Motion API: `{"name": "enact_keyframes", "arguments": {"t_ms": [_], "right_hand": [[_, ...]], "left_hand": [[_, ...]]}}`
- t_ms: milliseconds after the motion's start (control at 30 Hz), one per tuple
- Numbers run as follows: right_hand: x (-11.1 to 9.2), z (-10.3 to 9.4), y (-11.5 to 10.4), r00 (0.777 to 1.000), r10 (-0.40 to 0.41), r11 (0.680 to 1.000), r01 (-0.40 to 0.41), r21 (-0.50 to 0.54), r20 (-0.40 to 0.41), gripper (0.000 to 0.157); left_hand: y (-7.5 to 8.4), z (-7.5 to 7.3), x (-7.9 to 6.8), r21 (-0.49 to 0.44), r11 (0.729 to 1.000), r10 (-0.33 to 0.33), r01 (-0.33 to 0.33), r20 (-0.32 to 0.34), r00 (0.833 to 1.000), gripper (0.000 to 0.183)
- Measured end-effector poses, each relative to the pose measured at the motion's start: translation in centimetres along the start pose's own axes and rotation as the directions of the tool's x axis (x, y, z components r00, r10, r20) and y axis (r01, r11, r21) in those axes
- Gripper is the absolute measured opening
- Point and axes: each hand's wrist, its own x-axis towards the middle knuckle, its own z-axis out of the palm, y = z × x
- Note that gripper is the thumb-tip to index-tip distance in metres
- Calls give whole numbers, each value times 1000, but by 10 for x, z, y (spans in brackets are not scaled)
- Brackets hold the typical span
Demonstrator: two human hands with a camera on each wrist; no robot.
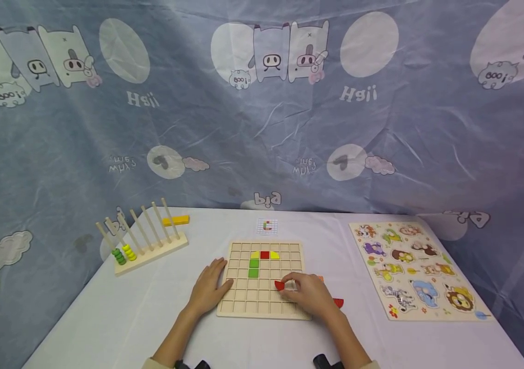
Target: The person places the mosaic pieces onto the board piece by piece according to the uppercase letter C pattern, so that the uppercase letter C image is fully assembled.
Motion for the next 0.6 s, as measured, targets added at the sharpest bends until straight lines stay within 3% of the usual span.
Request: {"name": "enact_keyframes", "arguments": {"t_ms": [333,600], "right_hand": [[16,29,-23,999,-37,999,37,19,25,24],[26,45,-28,997,-79,997,79,-13,-6,24]], "left_hand": [[2,-4,0,8,1000,-17,17,24,1000,60],[0,-3,0,5,1000,-9,9,13,1000,60]]}}
